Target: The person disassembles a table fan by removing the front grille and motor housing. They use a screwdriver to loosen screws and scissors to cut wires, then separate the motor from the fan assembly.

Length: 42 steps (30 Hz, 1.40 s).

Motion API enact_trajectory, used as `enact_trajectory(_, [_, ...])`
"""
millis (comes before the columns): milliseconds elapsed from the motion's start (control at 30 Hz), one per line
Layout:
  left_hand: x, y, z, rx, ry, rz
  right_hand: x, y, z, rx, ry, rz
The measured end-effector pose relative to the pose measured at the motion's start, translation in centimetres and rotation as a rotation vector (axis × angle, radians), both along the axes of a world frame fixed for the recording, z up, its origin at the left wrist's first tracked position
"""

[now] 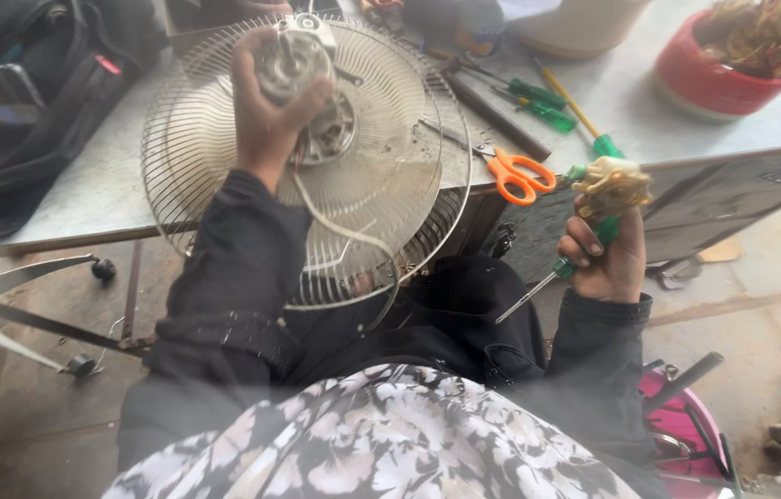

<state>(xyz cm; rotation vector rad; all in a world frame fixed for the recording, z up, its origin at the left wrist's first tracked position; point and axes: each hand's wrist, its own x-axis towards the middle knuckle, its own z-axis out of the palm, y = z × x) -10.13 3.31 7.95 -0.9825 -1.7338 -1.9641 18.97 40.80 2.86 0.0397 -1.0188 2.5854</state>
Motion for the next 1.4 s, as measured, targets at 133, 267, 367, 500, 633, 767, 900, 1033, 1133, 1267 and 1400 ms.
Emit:
enact_trajectory(133, [-1.4,-0.3,0.8,-0.028,-0.004,0.076,0.3,-0.8,-0.5,0.013,0.006,0.0])
enact_trajectory(267, [-2.0,0.3,0.6,-0.121,0.036,0.161,0.6,-2.1,-0.9,0.047,0.041,0.016])
enact_trajectory(367, [-1.9,0.7,0.3,-0.182,0.051,0.251,0.9,-3.3,-0.9,0.09,0.04,0.032])
enact_trajectory(500, [-1.4,0.2,-0.2,-0.253,0.08,0.365,0.7,-5.1,-0.4,0.187,0.013,0.031])
enact_trajectory(633, [-0.7,-0.5,-0.8,-0.278,0.049,0.379,0.3,-6.7,0.1,0.245,0.071,0.057])
enact_trajectory(767, [-0.2,-1.0,-1.7,-0.28,0.053,0.344,-0.1,-8.5,0.6,0.269,0.068,0.079])
enact_trajectory(900, [-0.1,-1.0,-1.5,-0.24,0.056,0.245,-1.0,-10.6,1.8,0.249,-0.151,0.059])
enact_trajectory(1033, [1.9,-2.3,-0.5,-0.189,0.061,0.366,-2.1,-12.0,3.2,0.4,-0.173,0.111])
enact_trajectory(1133, [4.6,-4.2,0.4,-0.026,0.054,0.358,-2.7,-12.3,3.3,0.332,-0.143,0.148])
enact_trajectory(1267, [8.8,-7.6,2.0,0.642,-0.114,-0.16,-3.3,-12.3,2.1,0.314,-0.152,0.22])
enact_trajectory(1400, [14.5,-9.0,2.1,0.513,-0.079,-0.143,-4.0,-12.8,0.7,0.212,-0.033,0.397])
